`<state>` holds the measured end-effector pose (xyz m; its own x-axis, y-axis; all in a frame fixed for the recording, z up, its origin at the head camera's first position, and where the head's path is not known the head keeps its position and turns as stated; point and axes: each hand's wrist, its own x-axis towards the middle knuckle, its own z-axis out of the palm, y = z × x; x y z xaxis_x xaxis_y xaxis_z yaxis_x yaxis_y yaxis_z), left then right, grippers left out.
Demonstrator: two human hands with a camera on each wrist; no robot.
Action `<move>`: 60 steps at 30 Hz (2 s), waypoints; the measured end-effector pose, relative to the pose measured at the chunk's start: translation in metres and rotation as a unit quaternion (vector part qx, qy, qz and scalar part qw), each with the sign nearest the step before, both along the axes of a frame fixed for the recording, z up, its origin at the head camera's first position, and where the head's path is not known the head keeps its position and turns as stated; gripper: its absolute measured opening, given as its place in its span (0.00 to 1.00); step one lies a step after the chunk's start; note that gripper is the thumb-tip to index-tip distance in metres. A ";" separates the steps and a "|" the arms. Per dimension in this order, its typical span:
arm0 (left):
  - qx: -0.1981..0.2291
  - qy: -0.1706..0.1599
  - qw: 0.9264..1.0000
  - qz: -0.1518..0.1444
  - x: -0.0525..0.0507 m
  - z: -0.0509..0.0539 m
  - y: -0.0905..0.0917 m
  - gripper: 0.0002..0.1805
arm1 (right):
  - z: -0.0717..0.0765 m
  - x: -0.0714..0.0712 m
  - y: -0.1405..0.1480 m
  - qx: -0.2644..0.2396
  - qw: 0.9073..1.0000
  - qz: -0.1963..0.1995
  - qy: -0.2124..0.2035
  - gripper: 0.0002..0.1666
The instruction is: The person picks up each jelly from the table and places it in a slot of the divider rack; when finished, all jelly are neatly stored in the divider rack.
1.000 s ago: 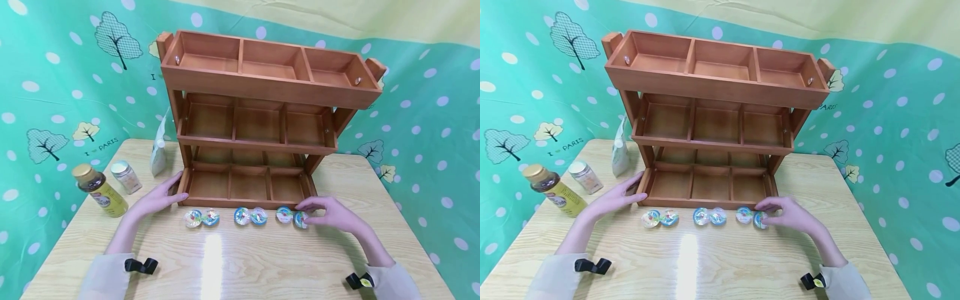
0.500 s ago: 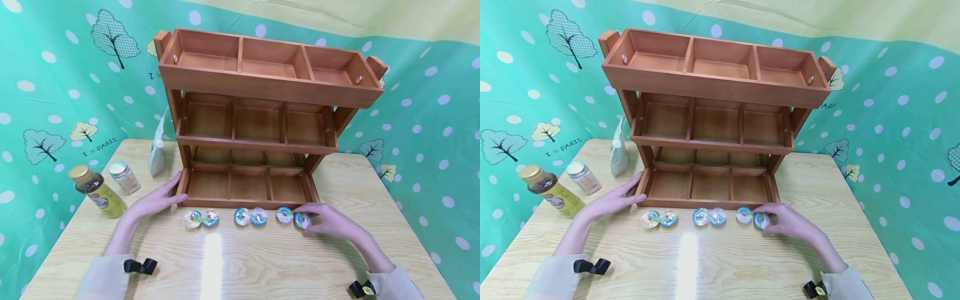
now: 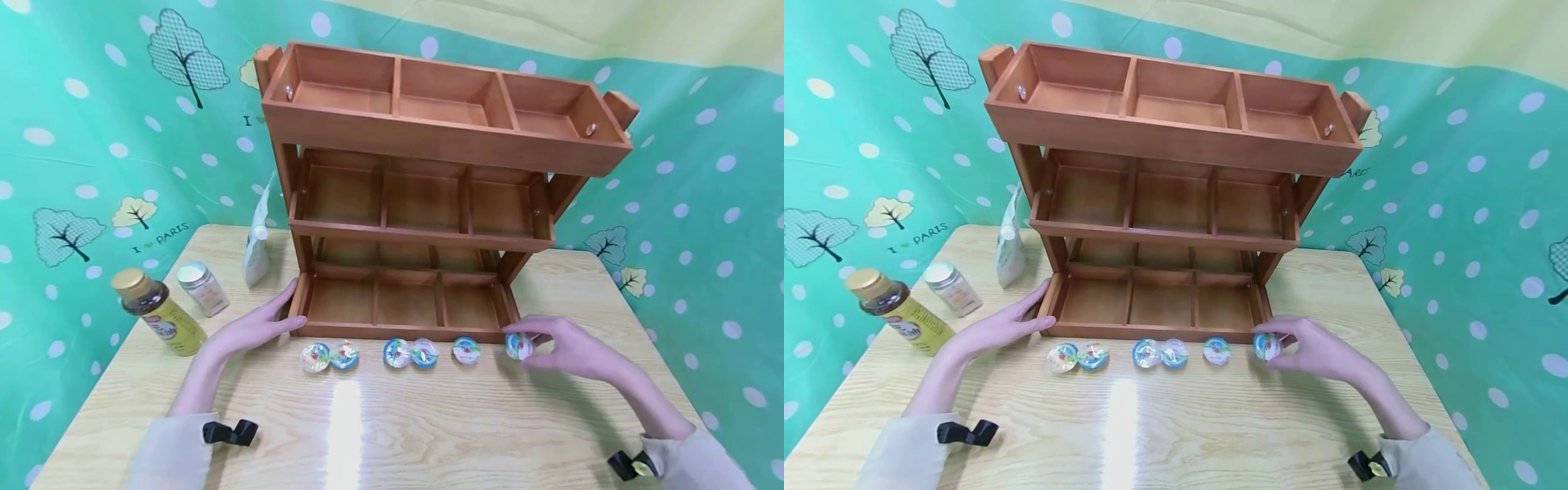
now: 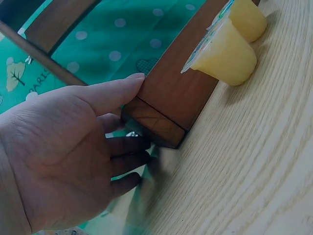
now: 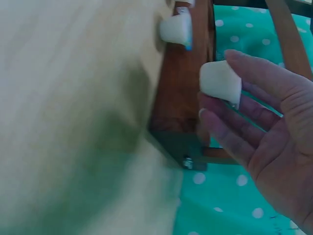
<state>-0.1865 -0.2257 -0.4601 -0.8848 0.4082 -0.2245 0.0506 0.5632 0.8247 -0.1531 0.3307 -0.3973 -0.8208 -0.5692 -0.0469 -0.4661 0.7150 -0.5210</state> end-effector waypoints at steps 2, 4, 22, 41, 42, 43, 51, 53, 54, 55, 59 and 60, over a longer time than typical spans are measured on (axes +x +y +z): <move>-0.001 0.000 1.000 0.001 0.000 0.000 -0.001 0.49 | 0.010 -0.004 -0.002 -0.009 1.000 0.005 0.015 0.29; 0.000 0.005 1.000 -0.001 0.000 0.000 -0.001 0.49 | 0.019 -0.008 -0.007 -0.013 1.000 0.006 0.026 0.29; -0.002 0.010 1.000 -0.006 0.000 0.001 -0.001 0.49 | 0.026 -0.079 -0.129 -0.063 0.996 0.059 0.010 0.28; 0.006 0.002 1.000 -0.003 0.000 0.000 -0.001 0.50 | 0.001 -0.126 -0.247 -0.053 0.994 0.092 -0.030 0.31; 0.005 0.001 1.000 -0.002 0.000 0.000 -0.001 0.50 | 0.000 -0.128 -0.252 -0.050 0.994 0.096 -0.033 0.31; 0.006 0.000 1.000 -0.003 0.000 0.000 -0.002 0.50 | 0.000 -0.130 -0.258 -0.048 0.993 0.101 -0.038 0.31; 0.012 -0.020 1.000 0.002 0.002 -0.001 -0.007 0.49 | -0.006 -0.141 -0.301 -0.005 0.988 0.142 -0.057 0.30; 0.019 -0.021 1.000 -0.001 0.002 0.000 -0.006 0.48 | -0.009 -0.142 -0.309 0.009 0.988 0.146 -0.055 0.31; 0.022 -0.018 1.000 -0.003 0.002 0.000 -0.006 0.48 | -0.010 -0.142 -0.312 0.017 0.988 0.147 -0.050 0.31; 0.025 -0.015 1.000 -0.006 0.002 0.000 -0.005 0.48 | -0.011 -0.142 -0.315 0.027 0.988 0.145 -0.047 0.31; 0.031 -0.008 0.999 -0.012 0.000 0.000 -0.003 0.48 | -0.015 -0.142 -0.325 0.060 0.987 0.144 -0.026 0.30; 0.030 -0.007 0.999 -0.012 0.000 0.000 -0.002 0.48 | -0.016 -0.142 -0.327 0.068 0.987 0.142 -0.021 0.30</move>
